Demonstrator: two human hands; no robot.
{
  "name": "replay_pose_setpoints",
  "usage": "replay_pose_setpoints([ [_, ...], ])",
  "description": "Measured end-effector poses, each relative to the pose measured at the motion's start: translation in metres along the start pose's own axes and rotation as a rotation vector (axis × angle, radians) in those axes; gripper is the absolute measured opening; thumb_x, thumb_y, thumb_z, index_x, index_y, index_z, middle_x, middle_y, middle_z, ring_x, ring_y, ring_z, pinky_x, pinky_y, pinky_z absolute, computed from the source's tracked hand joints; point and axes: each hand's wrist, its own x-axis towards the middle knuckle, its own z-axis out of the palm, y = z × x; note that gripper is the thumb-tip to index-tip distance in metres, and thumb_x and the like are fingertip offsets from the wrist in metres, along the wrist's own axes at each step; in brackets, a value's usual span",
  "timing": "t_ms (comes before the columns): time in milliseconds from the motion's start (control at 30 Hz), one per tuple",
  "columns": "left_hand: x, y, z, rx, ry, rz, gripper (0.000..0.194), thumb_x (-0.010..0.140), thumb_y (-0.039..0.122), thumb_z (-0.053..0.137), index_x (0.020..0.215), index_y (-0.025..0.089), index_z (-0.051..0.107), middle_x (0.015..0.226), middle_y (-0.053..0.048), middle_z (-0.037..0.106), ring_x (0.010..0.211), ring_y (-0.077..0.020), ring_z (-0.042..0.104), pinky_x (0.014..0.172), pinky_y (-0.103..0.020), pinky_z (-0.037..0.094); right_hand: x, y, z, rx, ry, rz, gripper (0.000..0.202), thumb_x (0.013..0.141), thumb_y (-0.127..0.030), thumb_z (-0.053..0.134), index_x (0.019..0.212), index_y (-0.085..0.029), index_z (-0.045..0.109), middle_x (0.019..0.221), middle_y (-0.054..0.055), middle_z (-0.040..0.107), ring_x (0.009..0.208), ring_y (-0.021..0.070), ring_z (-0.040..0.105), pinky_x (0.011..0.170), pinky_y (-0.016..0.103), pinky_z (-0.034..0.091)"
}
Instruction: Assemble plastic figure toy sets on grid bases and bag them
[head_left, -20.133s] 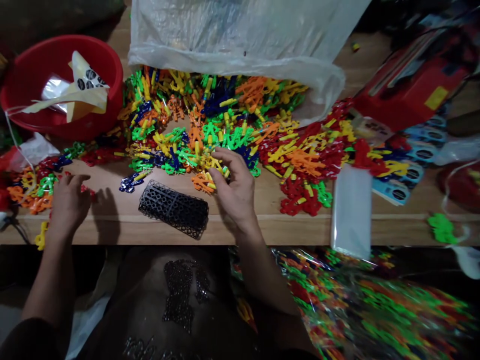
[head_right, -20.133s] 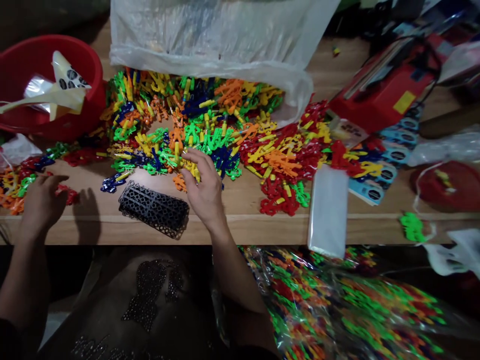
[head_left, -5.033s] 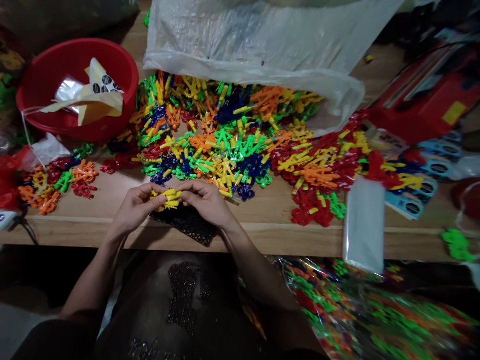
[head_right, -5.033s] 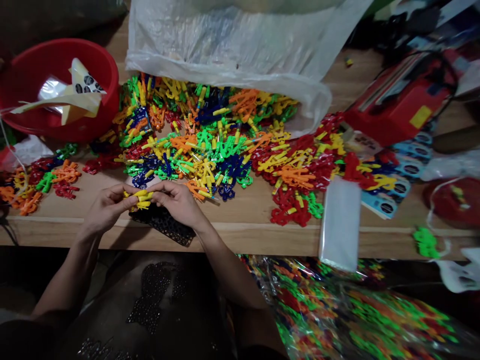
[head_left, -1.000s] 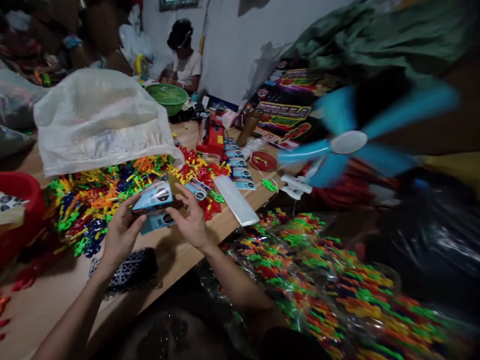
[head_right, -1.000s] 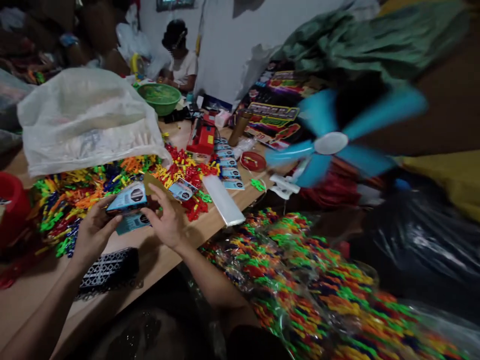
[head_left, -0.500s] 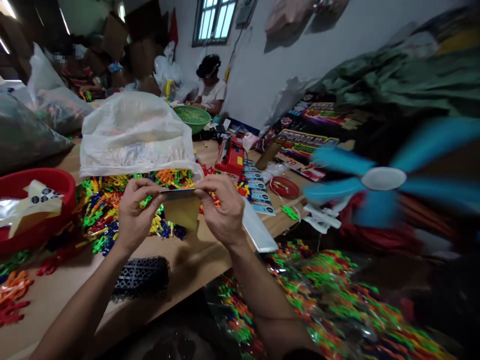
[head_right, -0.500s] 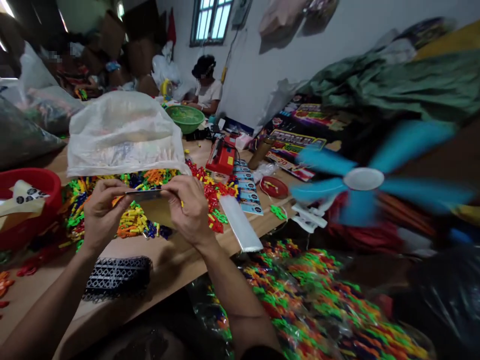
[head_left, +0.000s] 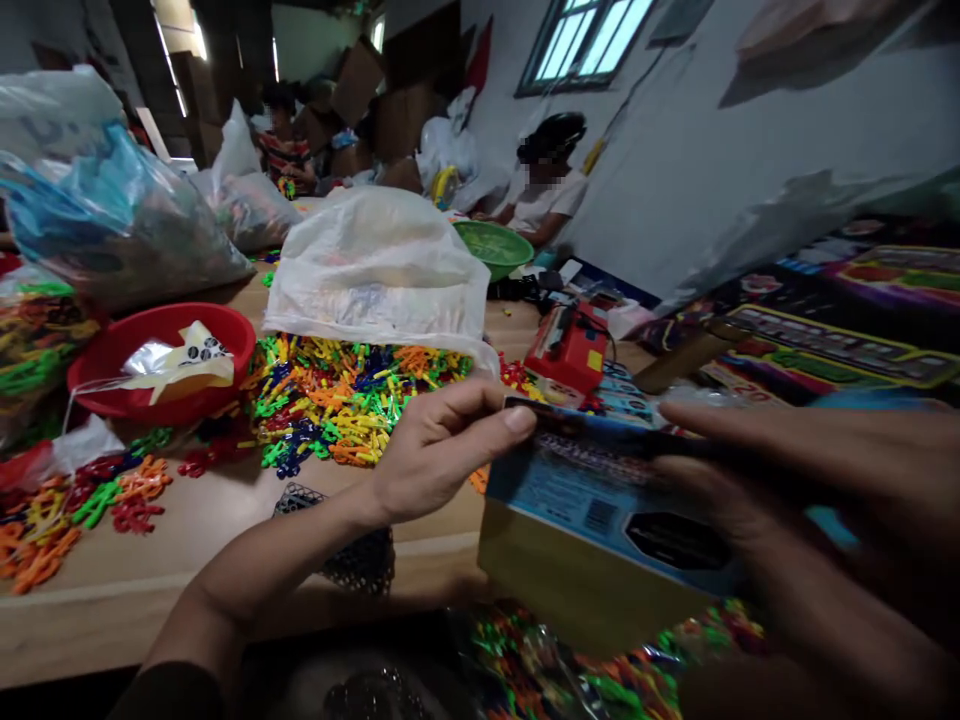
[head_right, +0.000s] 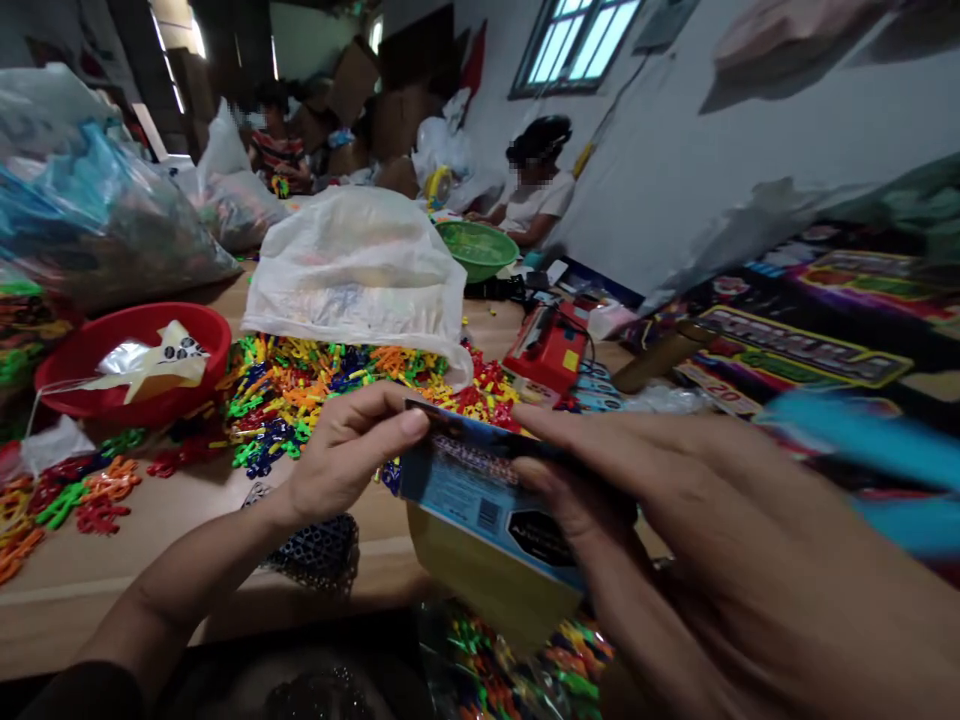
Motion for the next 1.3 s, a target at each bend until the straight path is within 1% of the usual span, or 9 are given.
replay_pose_setpoints([
  [67, -0.003, -0.023, -0.004, 0.01, -0.024, -0.086, 0.035, 0.093, 0.05, 0.07, 0.08, 0.019, 0.064, 0.074, 0.002, 0.054, 0.068, -0.0107, 0.045, 0.065, -0.025, 0.039, 0.002, 0.027, 0.015, -0.05, -0.174, -0.164, 0.034, 0.102, -0.065, 0.054, 0.131, -0.055, 0.07, 0.11, 0.005, 0.08, 0.096, 0.0313, 0.076, 0.076, 0.057, 0.06],
  [167, -0.011, -0.069, -0.016, 0.121, -0.039, -0.244, 0.036, 0.093, 0.048, 0.065, 0.074, 0.019, 0.056, 0.069, 0.004, 0.047, 0.066, -0.0107, 0.04, 0.062, -0.026, 0.033, -0.006, 0.073, 0.064, 0.06, -0.332, -0.386, 0.034, 0.107, -0.052, 0.054, 0.134, -0.041, 0.072, 0.108, 0.006, 0.081, 0.093, 0.0271, 0.077, 0.071, 0.046, 0.06],
  [267, -0.021, -0.109, -0.031, 0.274, 0.008, -0.384, 0.028, 0.091, 0.04, 0.061, 0.074, 0.018, 0.058, 0.069, 0.002, 0.051, 0.069, -0.013, 0.045, 0.064, -0.026, 0.035, -0.034, 0.103, 0.122, 0.106, -0.444, -0.344, 0.031, 0.109, -0.034, 0.052, 0.126, -0.033, 0.077, 0.1, 0.007, 0.081, 0.089, 0.0246, 0.074, 0.073, 0.04, 0.057],
  [467, -0.036, -0.147, -0.054, 0.324, 0.105, -0.522, 0.034, 0.09, 0.042, 0.059, 0.066, 0.018, 0.054, 0.06, 0.004, 0.047, 0.06, -0.0121, 0.042, 0.059, -0.025, 0.034, -0.108, 0.108, 0.186, 0.146, -0.287, -0.183, 0.041, 0.104, -0.018, 0.049, 0.134, -0.027, 0.076, 0.107, 0.011, 0.078, 0.099, 0.0279, 0.07, 0.086, 0.046, 0.061],
  [667, -0.031, -0.153, -0.053, 0.343, 0.125, -0.578, 0.045, 0.095, 0.053, 0.059, 0.066, 0.019, 0.051, 0.061, 0.004, 0.046, 0.062, -0.0117, 0.044, 0.059, -0.024, 0.035, -0.115, 0.109, 0.194, 0.221, -0.201, -0.055, 0.029, 0.105, -0.02, 0.055, 0.119, -0.027, 0.079, 0.11, 0.01, 0.079, 0.103, 0.0258, 0.074, 0.093, 0.046, 0.062],
  [900, -0.007, -0.148, -0.055, 0.472, 0.065, -0.547, 0.034, 0.101, 0.032, 0.051, 0.069, 0.021, 0.047, 0.062, 0.005, 0.044, 0.06, -0.0125, 0.042, 0.062, -0.026, 0.032, -0.099, 0.113, 0.187, 0.191, -0.107, 0.004, 0.019, 0.106, -0.021, 0.053, 0.101, -0.025, 0.071, 0.103, 0.008, 0.079, 0.101, 0.0233, 0.074, 0.092, 0.043, 0.06],
  [1067, 0.017, -0.16, -0.065, 0.755, 0.164, -0.481, 0.038, 0.103, 0.022, 0.051, 0.067, 0.024, 0.042, 0.064, 0.002, 0.043, 0.065, -0.0166, 0.043, 0.068, -0.031, 0.03, -0.096, 0.131, 0.166, 0.224, 0.11, 0.144, 0.012, 0.104, -0.032, 0.059, 0.098, -0.025, 0.066, 0.104, 0.007, 0.075, 0.104, 0.0233, 0.073, 0.095, 0.045, 0.059],
  [1200, 0.03, -0.172, -0.073, 0.945, 0.206, -0.479, 0.03, 0.106, 0.02, 0.048, 0.077, 0.022, 0.055, 0.072, -0.004, 0.058, 0.078, -0.0239, 0.058, 0.077, -0.033, 0.037, -0.094, 0.153, 0.147, 0.31, 0.386, 0.295, 0.02, 0.098, -0.043, 0.068, 0.094, -0.024, 0.063, 0.097, 0.005, 0.07, 0.096, 0.0222, 0.071, 0.091, 0.043, 0.059],
  [1300, 0.03, -0.179, -0.081, 1.03, 0.188, -0.5, 0.026, 0.108, 0.022, 0.046, 0.09, 0.018, 0.064, 0.084, -0.012, 0.068, 0.088, -0.0288, 0.065, 0.083, -0.035, 0.041, -0.096, 0.153, 0.138, 0.289, 0.445, 0.366, 0.024, 0.094, -0.046, 0.073, 0.091, -0.025, 0.063, 0.092, 0.003, 0.069, 0.09, 0.0216, 0.07, 0.086, 0.042, 0.059],
])
